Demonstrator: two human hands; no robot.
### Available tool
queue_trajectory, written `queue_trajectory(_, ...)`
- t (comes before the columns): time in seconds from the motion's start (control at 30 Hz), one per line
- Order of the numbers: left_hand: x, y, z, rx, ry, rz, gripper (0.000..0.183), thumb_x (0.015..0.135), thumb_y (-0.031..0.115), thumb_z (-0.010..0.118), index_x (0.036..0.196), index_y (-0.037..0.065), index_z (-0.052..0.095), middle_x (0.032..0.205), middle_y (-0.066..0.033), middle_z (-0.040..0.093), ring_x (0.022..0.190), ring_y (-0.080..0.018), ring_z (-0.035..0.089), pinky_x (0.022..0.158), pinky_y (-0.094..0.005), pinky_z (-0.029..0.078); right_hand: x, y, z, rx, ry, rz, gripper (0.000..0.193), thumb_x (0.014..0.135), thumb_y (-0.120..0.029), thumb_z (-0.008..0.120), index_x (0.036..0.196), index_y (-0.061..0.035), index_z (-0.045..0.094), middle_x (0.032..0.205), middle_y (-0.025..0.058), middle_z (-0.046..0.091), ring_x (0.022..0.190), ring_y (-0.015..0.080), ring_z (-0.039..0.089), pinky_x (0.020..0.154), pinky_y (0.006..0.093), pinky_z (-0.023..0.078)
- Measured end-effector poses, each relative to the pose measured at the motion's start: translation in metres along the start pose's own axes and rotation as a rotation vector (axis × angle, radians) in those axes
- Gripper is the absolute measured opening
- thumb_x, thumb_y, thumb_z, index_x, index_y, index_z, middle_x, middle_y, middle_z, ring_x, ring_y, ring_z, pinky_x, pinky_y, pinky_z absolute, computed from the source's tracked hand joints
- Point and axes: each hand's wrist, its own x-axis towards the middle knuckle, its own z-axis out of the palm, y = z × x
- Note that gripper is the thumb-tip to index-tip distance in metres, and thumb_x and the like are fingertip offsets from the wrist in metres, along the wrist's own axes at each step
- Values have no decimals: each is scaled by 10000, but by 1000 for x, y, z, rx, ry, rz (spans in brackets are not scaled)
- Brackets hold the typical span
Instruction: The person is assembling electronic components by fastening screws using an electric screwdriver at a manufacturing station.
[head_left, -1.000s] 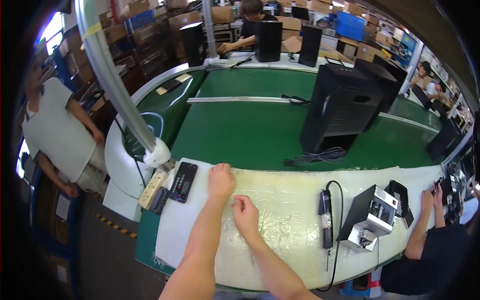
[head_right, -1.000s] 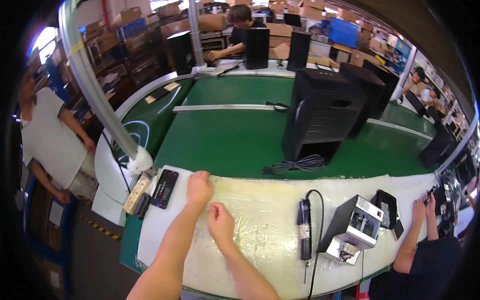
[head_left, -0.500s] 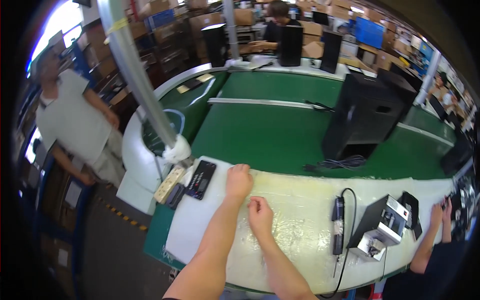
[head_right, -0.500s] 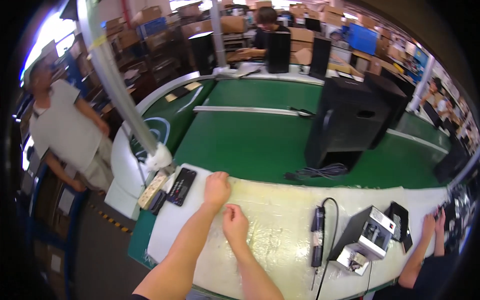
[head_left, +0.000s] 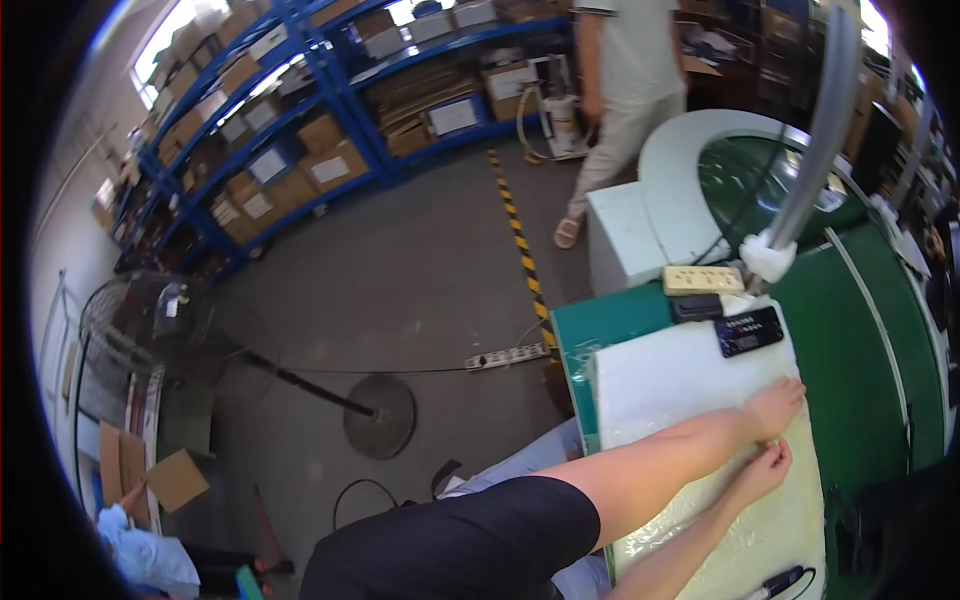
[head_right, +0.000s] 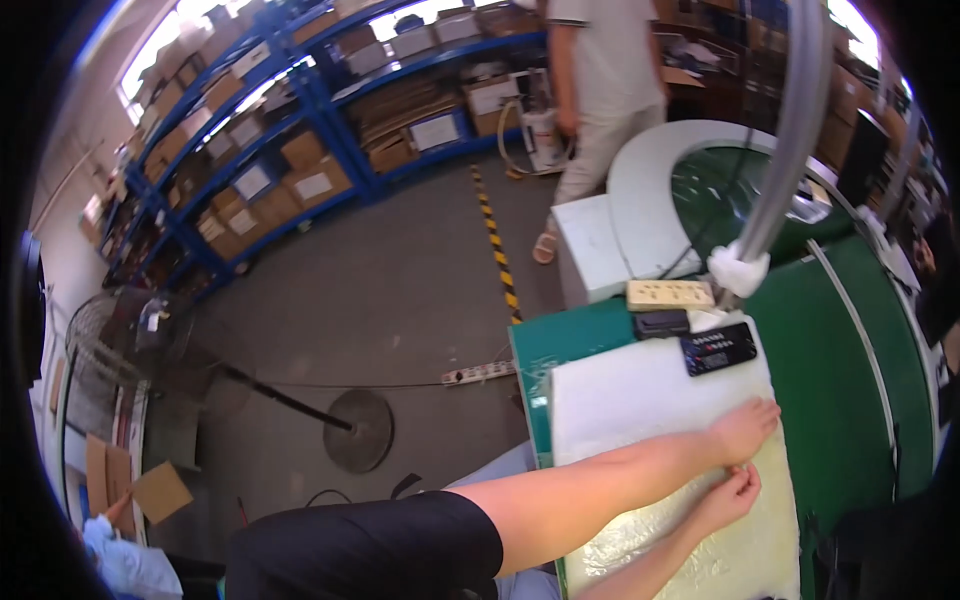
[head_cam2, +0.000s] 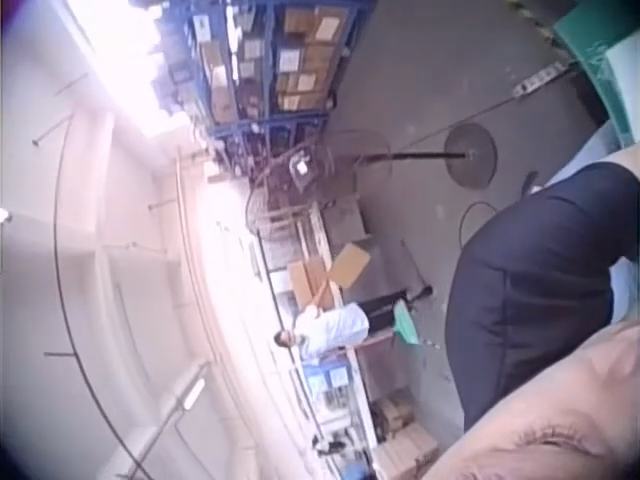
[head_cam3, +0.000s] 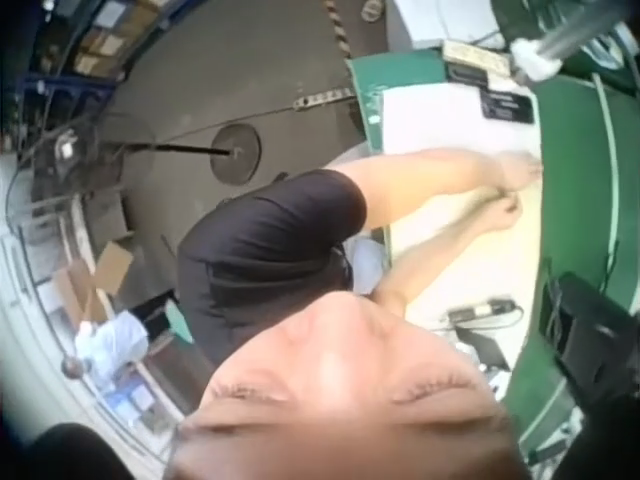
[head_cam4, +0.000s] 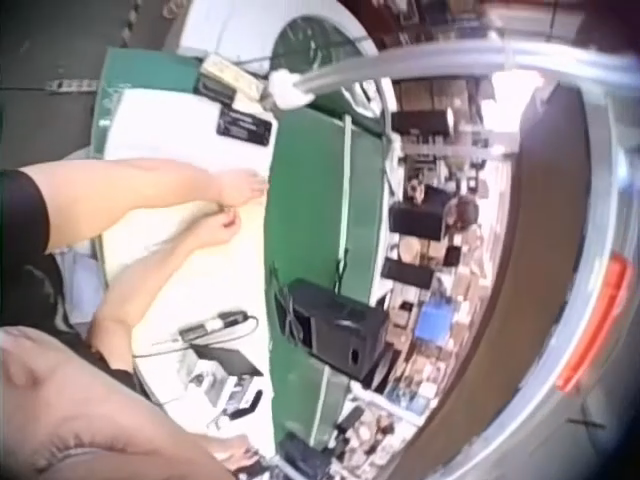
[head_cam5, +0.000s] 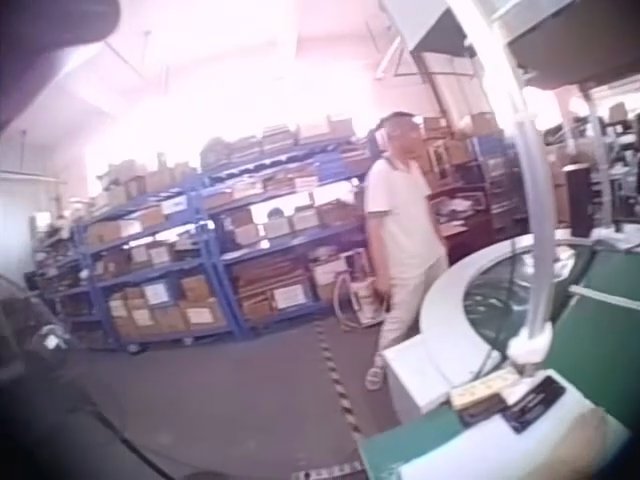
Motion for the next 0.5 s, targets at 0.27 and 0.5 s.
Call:
queue_trajectory(0.27,-84,1,-10,-57,184,154,379,740,295,646,970,-6,654,1188,-187,572,1219,-306,451,1032,-392,335,17,24,0,36,-1,-59,319,972,-204,476,1203,-12,582,974,67,649,701,129,540,551,259,426)
queue_trajectory(0.5,-123,2,-45,-144,95,211,267,767,181,591,939,-18,639,1221,-207,551,1226,-317,448,1018,-414,336,42,44,-10,-187,1,-124,326,962,-209,469,1206,-32,592,974,53,652,636,109,463,548,252,394)
